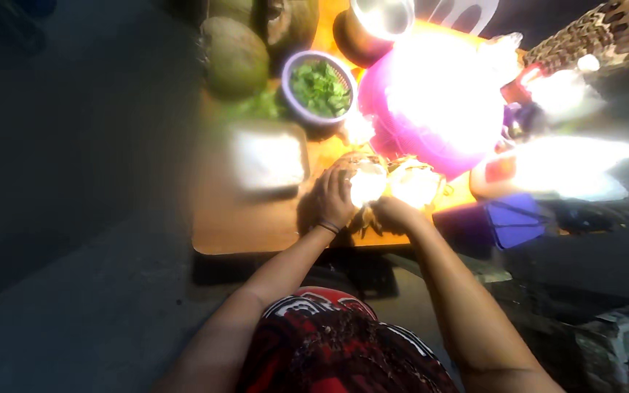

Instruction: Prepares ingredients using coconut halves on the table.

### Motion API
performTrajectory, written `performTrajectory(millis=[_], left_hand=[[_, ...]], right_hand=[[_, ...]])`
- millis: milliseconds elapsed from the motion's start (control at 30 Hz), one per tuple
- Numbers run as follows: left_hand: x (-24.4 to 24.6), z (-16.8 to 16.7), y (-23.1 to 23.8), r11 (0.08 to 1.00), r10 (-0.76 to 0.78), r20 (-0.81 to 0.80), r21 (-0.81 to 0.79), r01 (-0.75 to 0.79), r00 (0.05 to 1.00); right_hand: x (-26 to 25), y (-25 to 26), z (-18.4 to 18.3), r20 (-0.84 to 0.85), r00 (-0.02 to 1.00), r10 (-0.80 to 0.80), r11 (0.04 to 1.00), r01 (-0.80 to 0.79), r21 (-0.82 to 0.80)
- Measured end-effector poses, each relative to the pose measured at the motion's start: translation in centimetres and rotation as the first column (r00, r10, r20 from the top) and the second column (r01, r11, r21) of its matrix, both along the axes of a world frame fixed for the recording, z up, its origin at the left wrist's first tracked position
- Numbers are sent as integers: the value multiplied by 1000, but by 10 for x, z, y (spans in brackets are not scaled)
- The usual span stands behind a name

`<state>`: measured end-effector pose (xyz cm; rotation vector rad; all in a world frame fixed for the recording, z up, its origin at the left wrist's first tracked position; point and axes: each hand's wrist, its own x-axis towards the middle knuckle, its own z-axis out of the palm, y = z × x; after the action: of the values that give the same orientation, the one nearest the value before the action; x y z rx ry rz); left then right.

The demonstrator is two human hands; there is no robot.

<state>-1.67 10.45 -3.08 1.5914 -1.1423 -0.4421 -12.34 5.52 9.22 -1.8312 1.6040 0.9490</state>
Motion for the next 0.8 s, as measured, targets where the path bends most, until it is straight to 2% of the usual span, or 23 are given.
performTrajectory(millis=[67,100,167,233,333,433,500,567,667,700,767,800], left_hand=[[-1,-1,0,1000,4,-1,-10,-4,1000],[-1,-1,0,1000,3,-6,-10,-3,1000],[-1,0,-1,1000,11,0,-2,-11,1000],[1,3,-4,1000,9,-6,27,-9,1000],[2,4,-8,999,8,-43,39,-6,999],[5,3,-11,998,-30,-91,58,36,995],[9,7,-18,995,-42,-140,87,55,989],[12,9,-26,994,-36,-165,95,52,986],[14,10,-30,989,-34,-165,140,58,986],[14,10,-29,987,-36,-164,147,61,986],[15,16,-25,982,-53,-151,172,79,987],[16,19,-23,979,-66,-136,180,90,989]], right_hand=[[-8,-16,7,20,995,101,995,-101,10],[-11,-21,10,6,994,113,992,-113,-48],[-7,-19,13,-60,998,34,983,-44,-177],[-7,-7,-1,-65,997,-29,984,17,-176],[-20,8,-21,72,997,-28,997,33,-66],[-38,13,-12,289,935,-205,975,222,-27],[-46,24,0,430,874,-227,936,318,-152],[-45,40,9,524,835,-168,869,376,-321],[-45,54,-20,580,815,-10,740,396,-544],[-44,53,-33,532,847,-8,764,349,-543],[-43,47,-49,389,915,-105,897,256,-360],[-43,45,-50,387,914,-123,911,258,-321]])
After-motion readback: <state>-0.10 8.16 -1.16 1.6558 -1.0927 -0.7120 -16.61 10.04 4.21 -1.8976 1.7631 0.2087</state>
